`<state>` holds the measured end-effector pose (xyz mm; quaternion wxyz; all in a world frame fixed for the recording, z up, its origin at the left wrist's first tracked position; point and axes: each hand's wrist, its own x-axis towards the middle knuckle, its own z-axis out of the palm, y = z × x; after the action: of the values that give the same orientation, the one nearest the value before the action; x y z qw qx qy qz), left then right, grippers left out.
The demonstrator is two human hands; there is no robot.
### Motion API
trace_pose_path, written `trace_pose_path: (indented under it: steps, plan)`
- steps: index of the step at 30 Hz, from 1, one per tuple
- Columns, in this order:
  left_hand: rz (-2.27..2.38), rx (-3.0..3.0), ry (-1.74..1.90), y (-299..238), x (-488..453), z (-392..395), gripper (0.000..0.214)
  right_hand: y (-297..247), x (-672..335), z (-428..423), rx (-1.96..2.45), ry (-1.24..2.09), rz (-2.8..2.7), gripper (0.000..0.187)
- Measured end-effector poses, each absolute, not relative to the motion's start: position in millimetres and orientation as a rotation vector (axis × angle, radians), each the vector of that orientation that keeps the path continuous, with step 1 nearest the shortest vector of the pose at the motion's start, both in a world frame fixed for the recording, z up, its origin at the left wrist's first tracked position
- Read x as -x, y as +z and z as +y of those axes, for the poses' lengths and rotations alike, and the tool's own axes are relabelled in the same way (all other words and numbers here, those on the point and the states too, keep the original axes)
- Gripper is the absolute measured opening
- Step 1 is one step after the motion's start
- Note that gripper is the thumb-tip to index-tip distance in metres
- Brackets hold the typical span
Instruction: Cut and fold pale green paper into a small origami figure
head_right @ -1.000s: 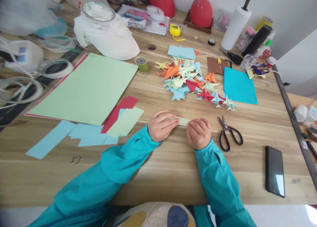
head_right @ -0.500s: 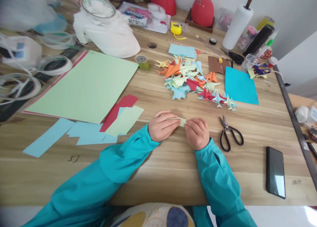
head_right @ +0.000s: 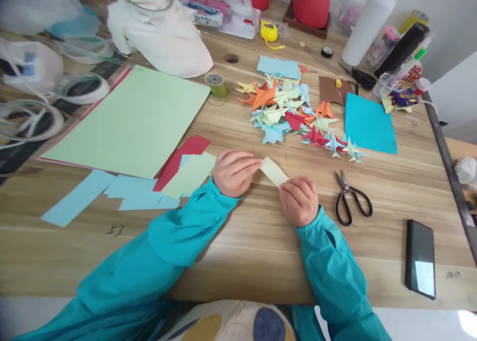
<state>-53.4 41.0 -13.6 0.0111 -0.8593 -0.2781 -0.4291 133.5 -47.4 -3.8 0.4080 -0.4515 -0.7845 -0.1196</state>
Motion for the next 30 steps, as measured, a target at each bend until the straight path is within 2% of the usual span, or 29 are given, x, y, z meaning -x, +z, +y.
trace_pose_path:
  steps: [20, 27, 30]
  plan:
    - [-1.075, 2.610, -1.161, -17, 50, 42, 0.019, -5, -132, -50, 1.145, -0.248, -1.930, 0.015]
    - [-1.140, 2.387, -1.365, -15, 66, 51, 0.018, -10, -144, -50, 1.208, -0.214, -1.897, 0.014]
    - [-0.953, 2.558, -1.319, -7, 60, 40, 0.019, -10, -144, -50, 1.216, -0.173, -1.935, 0.013]
